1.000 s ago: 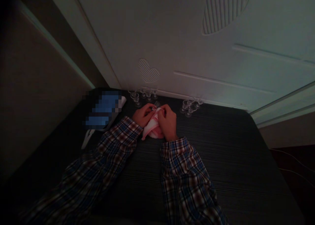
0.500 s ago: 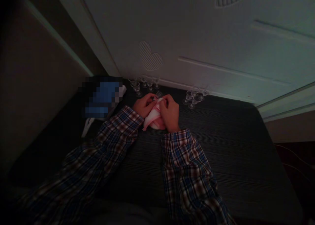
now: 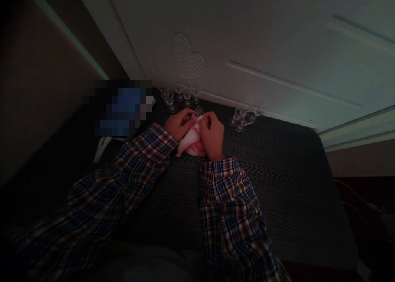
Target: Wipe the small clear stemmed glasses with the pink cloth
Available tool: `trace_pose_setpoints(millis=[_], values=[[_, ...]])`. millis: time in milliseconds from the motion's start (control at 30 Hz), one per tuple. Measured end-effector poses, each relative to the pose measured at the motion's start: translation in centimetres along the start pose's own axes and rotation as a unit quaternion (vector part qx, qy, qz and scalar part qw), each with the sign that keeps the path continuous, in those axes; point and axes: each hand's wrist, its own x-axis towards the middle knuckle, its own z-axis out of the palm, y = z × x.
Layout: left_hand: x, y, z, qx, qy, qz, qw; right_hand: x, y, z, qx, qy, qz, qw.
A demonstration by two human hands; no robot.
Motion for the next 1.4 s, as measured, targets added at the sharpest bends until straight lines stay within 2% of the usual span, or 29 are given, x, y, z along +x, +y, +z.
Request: trace_pose_setpoints(millis=[1400], values=[[-0.12,0.18,-0.22,0.005,-0.005,0.002,1.000,-0.10,-0.27,-0.02,-0.001,-0.005,0.003,1.000]])
